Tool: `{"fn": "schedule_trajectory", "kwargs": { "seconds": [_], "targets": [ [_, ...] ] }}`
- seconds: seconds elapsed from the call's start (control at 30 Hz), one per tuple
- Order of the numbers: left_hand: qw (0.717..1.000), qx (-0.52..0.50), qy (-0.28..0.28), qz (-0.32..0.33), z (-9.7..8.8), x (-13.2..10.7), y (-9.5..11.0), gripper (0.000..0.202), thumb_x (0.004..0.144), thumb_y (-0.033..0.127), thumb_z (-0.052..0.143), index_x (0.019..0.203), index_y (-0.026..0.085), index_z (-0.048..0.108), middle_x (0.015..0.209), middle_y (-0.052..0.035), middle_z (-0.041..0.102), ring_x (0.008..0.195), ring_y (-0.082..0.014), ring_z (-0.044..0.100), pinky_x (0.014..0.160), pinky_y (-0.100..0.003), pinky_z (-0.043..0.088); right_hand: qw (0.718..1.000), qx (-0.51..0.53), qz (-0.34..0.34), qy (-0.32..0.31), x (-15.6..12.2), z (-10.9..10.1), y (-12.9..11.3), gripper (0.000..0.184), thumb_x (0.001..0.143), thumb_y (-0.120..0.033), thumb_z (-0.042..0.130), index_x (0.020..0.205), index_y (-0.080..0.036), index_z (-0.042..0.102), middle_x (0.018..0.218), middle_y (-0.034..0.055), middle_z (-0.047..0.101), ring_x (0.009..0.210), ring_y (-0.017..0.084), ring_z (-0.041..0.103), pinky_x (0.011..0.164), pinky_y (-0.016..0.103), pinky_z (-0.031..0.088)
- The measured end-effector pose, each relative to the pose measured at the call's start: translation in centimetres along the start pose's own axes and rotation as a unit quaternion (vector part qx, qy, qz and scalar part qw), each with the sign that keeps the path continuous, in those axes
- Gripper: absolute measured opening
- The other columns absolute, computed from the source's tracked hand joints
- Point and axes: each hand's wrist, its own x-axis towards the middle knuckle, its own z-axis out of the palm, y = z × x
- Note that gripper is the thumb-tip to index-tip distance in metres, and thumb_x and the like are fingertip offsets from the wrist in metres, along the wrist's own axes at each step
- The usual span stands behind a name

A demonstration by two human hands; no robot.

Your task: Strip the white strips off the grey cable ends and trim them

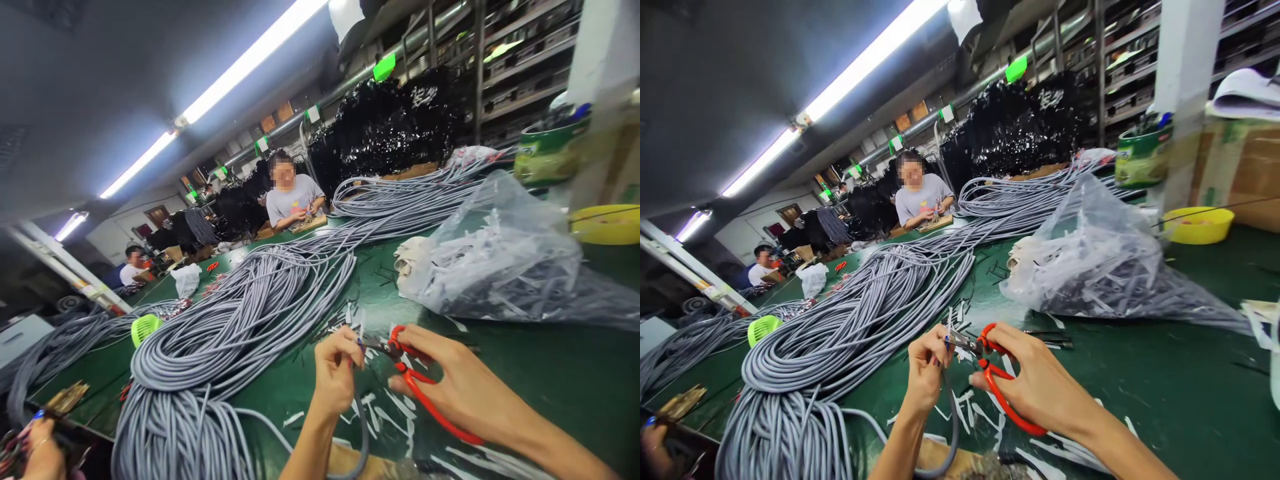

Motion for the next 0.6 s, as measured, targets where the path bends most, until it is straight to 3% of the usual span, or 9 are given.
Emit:
{"fn": "schedule_trajectory", "kwargs": {
  "seconds": [0.23, 0.37, 0.5, 0.6],
  "targets": [
    [0.999, 0.054, -0.008, -0.003, 0.45, -0.23, -0.06, 0.049, 0.085, 0.051, 0.047, 0.05, 0.016, 0.046, 0.052, 0.0007, 0.041, 0.053, -0.0117, 0.037, 0.053, -0.025, 0.028, 0.999, -0.004, -0.037, 0.03, -0.01, -0.11, 0.3, 0.035, 0.077, -0.053, 0.054, 0.063, -0.02, 0.054, 0.061, 0.0011, 0.057, 0.054, 0.013, 0.052, 0.052, 0.023, 0.043],
    [0.998, 0.046, 0.002, -0.038, 0.63, -0.31, 0.19, 0.051, 0.083, 0.054, 0.049, 0.049, 0.017, 0.046, 0.05, 0.0004, 0.041, 0.055, -0.013, 0.038, 0.056, -0.027, 0.03, 0.999, -0.005, -0.037, 0.027, -0.16, -0.01, 0.62, 0.037, 0.077, -0.054, 0.054, 0.063, -0.02, 0.055, 0.059, 0.0007, 0.056, 0.051, 0.013, 0.049, 0.049, 0.023, 0.041],
    [0.997, 0.031, 0.011, -0.074, 0.74, -0.41, 0.38, 0.05, 0.08, 0.056, 0.053, 0.051, 0.017, 0.046, 0.051, 0.0007, 0.041, 0.053, -0.0117, 0.036, 0.055, -0.025, 0.029, 0.998, -0.004, -0.011, 0.056, -0.22, 0.19, 0.66, 0.051, 0.075, -0.061, 0.051, 0.046, -0.02, 0.042, 0.046, -0.002, 0.043, 0.043, 0.01, 0.038, 0.041, 0.023, 0.032],
    [0.992, 0.016, 0.025, -0.123, 0.92, -0.52, 0.46, 0.042, 0.079, 0.057, 0.054, 0.067, 0.017, 0.052, 0.055, 0.0026, 0.04, 0.047, -0.0086, 0.029, 0.046, -0.022, 0.024, 0.992, 0.041, 0.041, 0.108, -0.08, 0.14, 0.46, 0.054, 0.07, -0.065, 0.054, 0.045, -0.02, 0.04, 0.044, -0.0028, 0.04, 0.042, 0.01, 0.037, 0.04, 0.023, 0.032]
  ]
}}
